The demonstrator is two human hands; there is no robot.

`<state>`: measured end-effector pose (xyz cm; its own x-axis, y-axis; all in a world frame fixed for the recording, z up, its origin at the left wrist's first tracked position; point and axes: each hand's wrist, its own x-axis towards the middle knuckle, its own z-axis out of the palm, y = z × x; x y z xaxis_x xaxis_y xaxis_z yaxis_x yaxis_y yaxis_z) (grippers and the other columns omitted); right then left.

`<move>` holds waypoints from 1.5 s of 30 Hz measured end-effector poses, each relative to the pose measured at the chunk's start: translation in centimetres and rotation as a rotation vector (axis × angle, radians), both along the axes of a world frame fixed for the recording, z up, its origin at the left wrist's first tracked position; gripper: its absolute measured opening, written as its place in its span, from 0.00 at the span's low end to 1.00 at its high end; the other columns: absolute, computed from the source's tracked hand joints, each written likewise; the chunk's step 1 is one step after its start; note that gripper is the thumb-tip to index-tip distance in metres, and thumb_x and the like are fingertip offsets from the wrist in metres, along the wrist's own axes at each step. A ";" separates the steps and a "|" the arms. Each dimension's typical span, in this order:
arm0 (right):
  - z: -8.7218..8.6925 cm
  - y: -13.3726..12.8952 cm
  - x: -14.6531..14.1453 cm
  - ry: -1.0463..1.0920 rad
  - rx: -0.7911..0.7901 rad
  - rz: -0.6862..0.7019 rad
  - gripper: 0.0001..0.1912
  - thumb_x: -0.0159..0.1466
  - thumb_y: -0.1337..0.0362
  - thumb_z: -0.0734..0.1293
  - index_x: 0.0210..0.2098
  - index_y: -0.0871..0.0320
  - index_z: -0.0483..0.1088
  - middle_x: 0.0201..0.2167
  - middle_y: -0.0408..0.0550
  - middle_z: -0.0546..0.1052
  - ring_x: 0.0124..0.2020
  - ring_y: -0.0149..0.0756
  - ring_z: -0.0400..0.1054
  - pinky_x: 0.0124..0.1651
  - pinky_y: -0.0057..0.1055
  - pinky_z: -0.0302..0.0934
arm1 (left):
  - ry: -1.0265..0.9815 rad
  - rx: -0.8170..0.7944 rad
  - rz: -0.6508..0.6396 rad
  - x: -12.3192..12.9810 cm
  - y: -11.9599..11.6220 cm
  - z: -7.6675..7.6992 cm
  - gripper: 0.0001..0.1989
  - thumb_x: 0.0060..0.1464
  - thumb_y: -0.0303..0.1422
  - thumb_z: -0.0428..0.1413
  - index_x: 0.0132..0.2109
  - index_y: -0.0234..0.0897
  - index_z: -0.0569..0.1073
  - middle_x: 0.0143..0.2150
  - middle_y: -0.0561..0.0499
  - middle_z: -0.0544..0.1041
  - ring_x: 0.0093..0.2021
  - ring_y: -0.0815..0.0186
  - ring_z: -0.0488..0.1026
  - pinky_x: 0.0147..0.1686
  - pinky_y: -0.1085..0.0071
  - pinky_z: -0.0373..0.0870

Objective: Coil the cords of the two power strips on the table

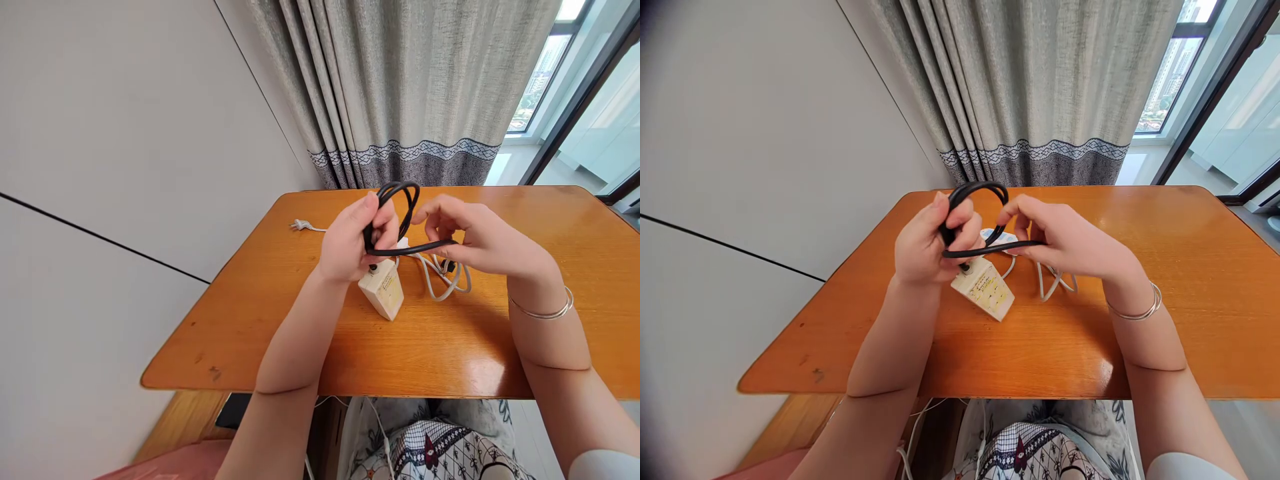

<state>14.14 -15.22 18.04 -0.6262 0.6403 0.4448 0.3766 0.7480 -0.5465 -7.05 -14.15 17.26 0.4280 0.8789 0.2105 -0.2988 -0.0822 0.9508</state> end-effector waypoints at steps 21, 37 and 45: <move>-0.3 1.5 0.0 -0.318 -0.026 -0.519 0.20 0.72 0.57 0.60 0.28 0.59 0.73 0.22 0.45 0.73 0.24 0.30 0.61 0.30 0.30 0.48 | -0.077 -0.112 0.172 0.9 0.8 0.7 0.27 0.66 0.54 0.49 0.27 0.39 0.54 0.14 0.60 0.61 0.10 0.77 0.50 0.10 0.78 0.45; -1.2 2.0 -1.8 -0.634 0.065 -0.724 0.19 0.73 0.62 0.57 0.37 0.62 0.78 0.38 0.59 0.80 0.34 0.41 0.70 0.33 0.33 0.49 | -0.016 -0.007 0.327 1.1 1.4 -0.1 0.26 0.62 0.54 0.54 0.28 0.40 0.56 0.16 0.58 0.63 0.13 0.74 0.57 0.11 0.77 0.47; -2.0 2.5 -0.3 -0.816 -0.072 -0.531 0.17 0.62 0.78 0.61 0.40 0.59 0.80 0.32 0.55 0.81 0.31 0.40 0.72 0.33 0.32 0.54 | -0.046 -0.006 0.336 0.9 1.9 -0.2 0.27 0.62 0.55 0.54 0.28 0.40 0.57 0.16 0.59 0.62 0.13 0.75 0.57 0.11 0.77 0.49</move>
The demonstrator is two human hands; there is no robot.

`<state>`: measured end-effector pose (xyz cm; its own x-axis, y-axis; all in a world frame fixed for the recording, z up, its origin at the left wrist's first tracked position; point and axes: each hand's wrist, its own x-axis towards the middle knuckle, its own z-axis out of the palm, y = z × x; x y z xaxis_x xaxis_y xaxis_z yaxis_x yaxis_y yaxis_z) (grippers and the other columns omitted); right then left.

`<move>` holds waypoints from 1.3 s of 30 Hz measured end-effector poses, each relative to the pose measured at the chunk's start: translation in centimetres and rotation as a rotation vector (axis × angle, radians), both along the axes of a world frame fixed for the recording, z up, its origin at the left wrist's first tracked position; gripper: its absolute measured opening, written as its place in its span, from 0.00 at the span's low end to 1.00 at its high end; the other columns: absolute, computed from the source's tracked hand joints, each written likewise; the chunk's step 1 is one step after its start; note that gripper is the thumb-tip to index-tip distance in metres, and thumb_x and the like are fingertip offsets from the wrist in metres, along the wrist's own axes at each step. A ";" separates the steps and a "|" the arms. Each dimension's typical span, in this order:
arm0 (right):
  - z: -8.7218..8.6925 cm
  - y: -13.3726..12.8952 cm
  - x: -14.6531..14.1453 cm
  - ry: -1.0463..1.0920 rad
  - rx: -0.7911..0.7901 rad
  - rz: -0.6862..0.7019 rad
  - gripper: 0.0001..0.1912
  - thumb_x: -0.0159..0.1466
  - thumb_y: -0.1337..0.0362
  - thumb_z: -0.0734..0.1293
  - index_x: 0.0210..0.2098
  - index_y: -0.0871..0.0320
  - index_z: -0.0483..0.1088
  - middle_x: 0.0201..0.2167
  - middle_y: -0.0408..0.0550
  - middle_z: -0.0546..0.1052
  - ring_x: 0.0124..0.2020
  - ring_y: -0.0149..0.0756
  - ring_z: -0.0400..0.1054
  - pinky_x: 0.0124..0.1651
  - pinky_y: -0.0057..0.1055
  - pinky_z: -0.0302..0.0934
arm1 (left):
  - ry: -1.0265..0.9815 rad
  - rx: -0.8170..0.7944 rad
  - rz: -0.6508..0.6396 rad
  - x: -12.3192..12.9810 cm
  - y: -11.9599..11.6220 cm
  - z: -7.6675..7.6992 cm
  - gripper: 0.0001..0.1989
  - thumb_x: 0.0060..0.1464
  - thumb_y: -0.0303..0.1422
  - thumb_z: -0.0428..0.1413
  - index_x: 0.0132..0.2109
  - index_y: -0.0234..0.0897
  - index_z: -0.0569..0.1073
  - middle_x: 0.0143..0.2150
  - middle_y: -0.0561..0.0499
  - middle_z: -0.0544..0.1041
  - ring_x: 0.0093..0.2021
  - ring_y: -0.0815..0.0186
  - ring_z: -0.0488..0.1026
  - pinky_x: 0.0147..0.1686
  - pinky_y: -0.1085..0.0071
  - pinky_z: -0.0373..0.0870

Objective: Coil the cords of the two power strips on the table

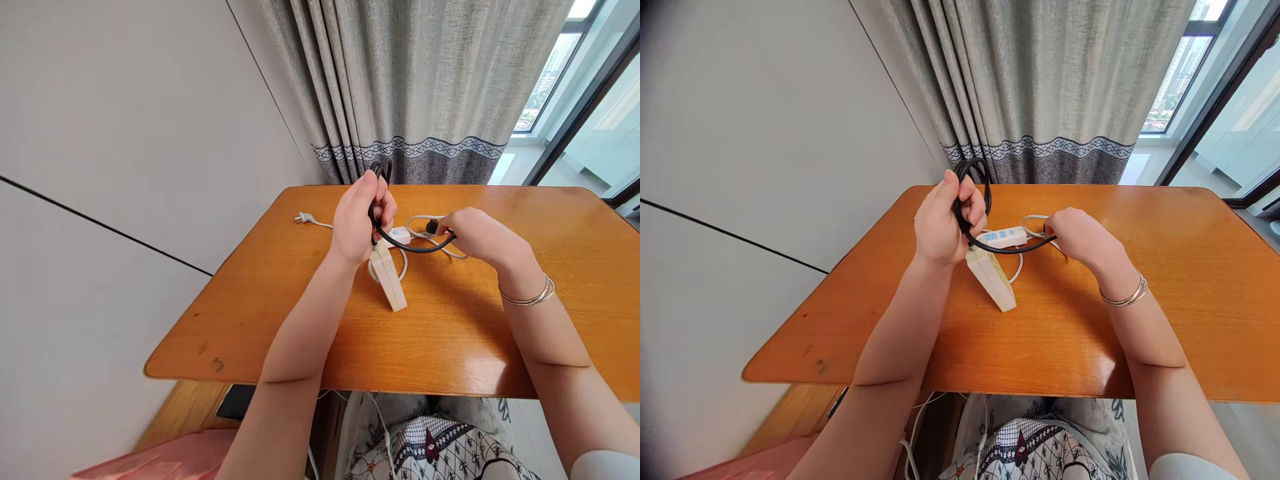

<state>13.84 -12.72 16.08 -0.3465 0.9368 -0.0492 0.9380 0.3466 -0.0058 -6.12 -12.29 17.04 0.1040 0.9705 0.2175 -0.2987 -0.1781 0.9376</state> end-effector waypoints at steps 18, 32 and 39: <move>0.4 2.4 4.9 0.535 -0.320 0.188 0.21 0.61 0.59 0.72 0.54 0.56 0.76 0.38 0.48 0.83 0.35 0.35 0.76 0.38 0.31 0.67 | -0.021 -0.035 0.005 0.2 0.2 0.4 0.27 0.64 0.54 0.52 0.27 0.40 0.55 0.15 0.60 0.59 0.10 0.77 0.51 0.11 0.78 0.47; -4.7 6.6 0.5 0.173 -0.104 -0.270 0.17 0.64 0.56 0.67 0.46 0.57 0.80 0.44 0.55 0.83 0.45 0.43 0.75 0.39 0.30 0.60 | -0.019 -0.048 -0.058 0.1 -0.5 0.4 0.27 0.63 0.54 0.53 0.28 0.40 0.56 0.16 0.60 0.59 0.10 0.77 0.52 0.10 0.78 0.48; -3.5 6.3 2.2 0.234 0.029 -0.379 0.16 0.63 0.61 0.64 0.43 0.59 0.80 0.36 0.54 0.83 0.37 0.42 0.73 0.35 0.32 0.58 | -0.020 -0.032 -0.057 0.2 -0.2 0.2 0.26 0.64 0.53 0.52 0.28 0.39 0.56 0.16 0.60 0.59 0.10 0.78 0.52 0.10 0.79 0.48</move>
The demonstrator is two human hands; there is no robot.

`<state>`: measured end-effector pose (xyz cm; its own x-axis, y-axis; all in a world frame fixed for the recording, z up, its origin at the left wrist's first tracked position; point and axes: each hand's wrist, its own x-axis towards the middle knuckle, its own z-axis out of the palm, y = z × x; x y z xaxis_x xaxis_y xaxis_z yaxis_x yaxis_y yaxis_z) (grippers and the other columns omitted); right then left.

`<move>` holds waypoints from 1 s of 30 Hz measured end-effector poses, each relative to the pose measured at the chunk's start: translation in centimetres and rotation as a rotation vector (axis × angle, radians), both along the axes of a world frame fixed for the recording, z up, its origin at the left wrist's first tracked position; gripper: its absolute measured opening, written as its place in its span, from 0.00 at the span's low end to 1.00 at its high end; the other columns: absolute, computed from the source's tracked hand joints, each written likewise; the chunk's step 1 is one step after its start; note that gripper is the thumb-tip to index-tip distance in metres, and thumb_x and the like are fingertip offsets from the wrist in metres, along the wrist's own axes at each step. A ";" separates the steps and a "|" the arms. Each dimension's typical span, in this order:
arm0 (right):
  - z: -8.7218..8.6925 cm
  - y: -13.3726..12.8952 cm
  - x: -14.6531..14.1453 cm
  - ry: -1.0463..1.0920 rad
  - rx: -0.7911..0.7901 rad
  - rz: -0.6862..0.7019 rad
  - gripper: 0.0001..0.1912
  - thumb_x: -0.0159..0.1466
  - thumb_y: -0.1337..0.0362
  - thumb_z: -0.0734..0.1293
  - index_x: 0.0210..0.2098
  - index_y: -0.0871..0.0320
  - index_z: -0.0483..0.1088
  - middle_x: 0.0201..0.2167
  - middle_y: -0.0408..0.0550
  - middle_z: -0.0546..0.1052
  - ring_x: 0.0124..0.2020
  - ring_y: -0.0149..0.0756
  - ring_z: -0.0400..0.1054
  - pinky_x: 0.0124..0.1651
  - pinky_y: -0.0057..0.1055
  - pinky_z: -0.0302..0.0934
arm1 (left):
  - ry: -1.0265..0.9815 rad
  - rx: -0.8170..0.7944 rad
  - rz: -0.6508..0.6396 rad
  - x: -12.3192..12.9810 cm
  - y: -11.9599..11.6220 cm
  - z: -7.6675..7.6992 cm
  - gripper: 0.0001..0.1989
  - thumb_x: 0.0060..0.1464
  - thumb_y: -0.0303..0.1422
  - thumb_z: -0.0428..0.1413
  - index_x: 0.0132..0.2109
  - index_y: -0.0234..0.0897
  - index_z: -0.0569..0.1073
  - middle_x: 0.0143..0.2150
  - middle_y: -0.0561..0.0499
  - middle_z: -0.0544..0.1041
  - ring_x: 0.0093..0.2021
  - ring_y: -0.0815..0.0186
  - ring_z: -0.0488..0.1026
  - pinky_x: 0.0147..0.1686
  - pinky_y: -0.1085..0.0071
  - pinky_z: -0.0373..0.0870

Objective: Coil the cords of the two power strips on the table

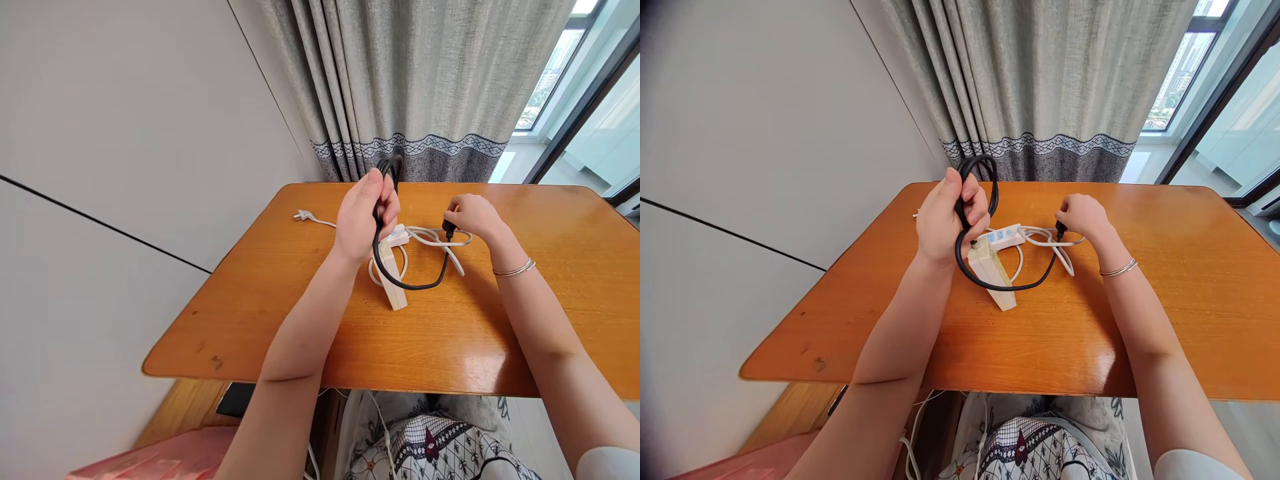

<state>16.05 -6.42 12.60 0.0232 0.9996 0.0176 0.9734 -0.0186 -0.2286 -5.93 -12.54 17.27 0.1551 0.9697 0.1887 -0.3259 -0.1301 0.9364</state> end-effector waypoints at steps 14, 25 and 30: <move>2.2 -3.7 -2.4 0.160 -0.315 0.576 0.30 0.62 0.35 0.65 0.38 0.59 0.74 0.32 0.48 0.78 0.30 0.34 0.67 0.34 0.30 0.56 | -0.157 -0.087 0.047 0.2 0.4 0.7 0.28 0.65 0.52 0.52 0.25 0.38 0.56 0.15 0.61 0.57 0.09 0.79 0.47 0.08 0.79 0.43; 2.1 -4.8 -3.7 -0.222 -0.239 0.536 0.19 0.67 0.51 0.66 0.49 0.55 0.79 0.40 0.53 0.83 0.42 0.45 0.75 0.48 0.38 0.60 | -0.242 -0.154 0.039 0.2 0.4 0.9 0.29 0.72 0.47 0.40 0.24 0.37 0.57 0.14 0.59 0.57 0.08 0.79 0.47 0.09 0.81 0.42; 2.0 -4.4 -2.6 -0.367 -0.002 0.279 0.21 0.69 0.52 0.65 0.52 0.61 0.79 0.46 0.62 0.81 0.56 0.54 0.70 0.61 0.49 0.53 | -0.235 -0.153 0.040 0.2 0.5 0.7 0.29 0.66 0.54 0.49 0.25 0.38 0.57 0.15 0.60 0.56 0.08 0.79 0.47 0.08 0.79 0.42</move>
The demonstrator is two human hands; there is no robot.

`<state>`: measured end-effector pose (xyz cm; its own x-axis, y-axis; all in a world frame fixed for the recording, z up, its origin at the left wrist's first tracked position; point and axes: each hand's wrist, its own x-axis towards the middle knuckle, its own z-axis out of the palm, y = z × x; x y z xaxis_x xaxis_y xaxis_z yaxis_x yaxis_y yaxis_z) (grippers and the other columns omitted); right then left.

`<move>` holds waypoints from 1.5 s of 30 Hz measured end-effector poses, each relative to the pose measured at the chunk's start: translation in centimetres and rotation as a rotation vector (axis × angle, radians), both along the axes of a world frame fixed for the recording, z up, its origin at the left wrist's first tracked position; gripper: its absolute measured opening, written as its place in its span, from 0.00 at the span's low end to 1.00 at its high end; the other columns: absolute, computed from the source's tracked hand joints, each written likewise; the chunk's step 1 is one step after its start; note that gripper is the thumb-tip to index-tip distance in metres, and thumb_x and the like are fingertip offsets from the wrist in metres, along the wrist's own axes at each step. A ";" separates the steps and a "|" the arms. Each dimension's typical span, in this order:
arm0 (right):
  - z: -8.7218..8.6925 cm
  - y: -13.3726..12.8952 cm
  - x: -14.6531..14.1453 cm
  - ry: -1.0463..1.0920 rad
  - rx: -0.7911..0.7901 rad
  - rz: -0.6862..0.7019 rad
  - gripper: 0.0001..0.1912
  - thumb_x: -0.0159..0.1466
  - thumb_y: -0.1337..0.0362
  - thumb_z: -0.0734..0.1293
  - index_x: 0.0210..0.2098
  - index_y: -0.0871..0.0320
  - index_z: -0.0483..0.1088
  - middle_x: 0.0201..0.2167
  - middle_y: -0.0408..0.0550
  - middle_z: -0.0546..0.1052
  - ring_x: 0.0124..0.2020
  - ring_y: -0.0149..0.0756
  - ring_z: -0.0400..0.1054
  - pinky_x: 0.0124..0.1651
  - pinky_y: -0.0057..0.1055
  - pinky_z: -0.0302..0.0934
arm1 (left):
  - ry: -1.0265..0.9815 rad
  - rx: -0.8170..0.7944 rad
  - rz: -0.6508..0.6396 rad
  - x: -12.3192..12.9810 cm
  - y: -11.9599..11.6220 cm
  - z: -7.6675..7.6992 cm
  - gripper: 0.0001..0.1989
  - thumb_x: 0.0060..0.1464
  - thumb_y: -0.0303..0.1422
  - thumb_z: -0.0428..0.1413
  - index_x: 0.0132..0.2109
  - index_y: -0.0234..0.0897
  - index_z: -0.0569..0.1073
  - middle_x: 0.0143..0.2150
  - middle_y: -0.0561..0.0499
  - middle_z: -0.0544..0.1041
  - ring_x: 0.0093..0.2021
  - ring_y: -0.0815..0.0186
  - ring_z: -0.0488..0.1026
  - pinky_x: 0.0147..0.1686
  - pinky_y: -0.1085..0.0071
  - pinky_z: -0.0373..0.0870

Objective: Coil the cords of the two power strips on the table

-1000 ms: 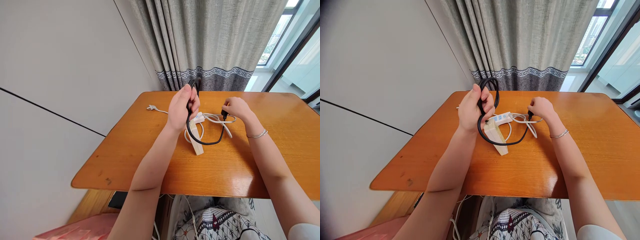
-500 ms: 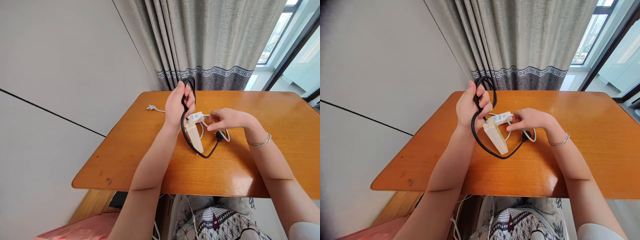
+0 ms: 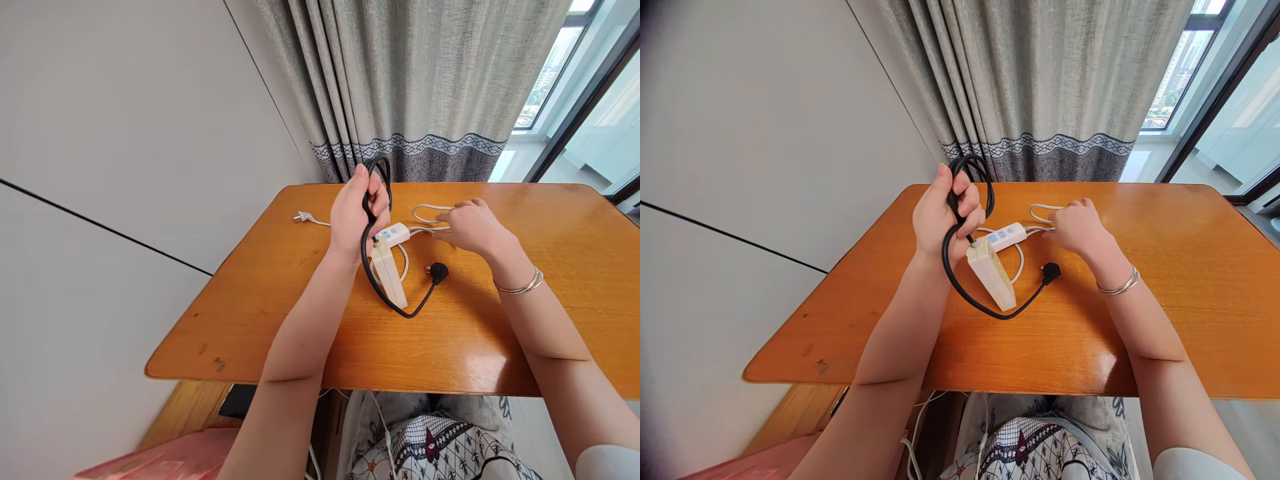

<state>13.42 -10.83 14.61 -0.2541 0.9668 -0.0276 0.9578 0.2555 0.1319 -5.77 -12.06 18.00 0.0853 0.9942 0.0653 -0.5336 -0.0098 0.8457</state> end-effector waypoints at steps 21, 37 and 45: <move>2.5 -3.7 -0.8 1.442 0.033 0.522 0.19 0.70 0.47 0.64 0.36 0.57 0.73 0.24 0.40 0.66 0.25 0.28 0.59 0.28 0.27 0.56 | -0.022 -0.088 -0.361 -1.2 0.0 0.1 0.27 0.73 0.47 0.38 0.26 0.37 0.57 0.14 0.61 0.55 0.08 0.79 0.46 0.12 0.80 0.45; 0.1 -1.4 -2.7 1.427 0.122 0.254 0.31 0.70 0.37 0.56 0.45 0.56 0.76 0.28 0.44 0.71 0.26 0.30 0.64 0.27 0.27 0.59 | -0.017 -0.123 -0.382 -0.7 -1.7 -0.2 0.28 0.67 0.57 0.42 0.28 0.40 0.59 0.13 0.64 0.47 0.08 0.76 0.42 0.10 0.77 0.47; -1.2 -0.8 -3.2 1.259 -0.188 0.270 0.24 0.71 0.57 0.61 0.63 0.59 0.62 0.30 0.43 0.74 0.31 0.33 0.70 0.37 0.31 0.67 | -0.079 -0.027 -0.082 -0.6 -1.7 1.0 0.28 0.69 0.55 0.38 0.28 0.39 0.56 0.14 0.62 0.45 0.10 0.77 0.39 0.12 0.76 0.44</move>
<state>10.20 -11.64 13.45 -0.3893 0.8887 0.2422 0.3128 0.3748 -0.8728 -6.42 -13.76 19.04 0.1617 0.9857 0.0481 -0.5968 0.0589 0.8002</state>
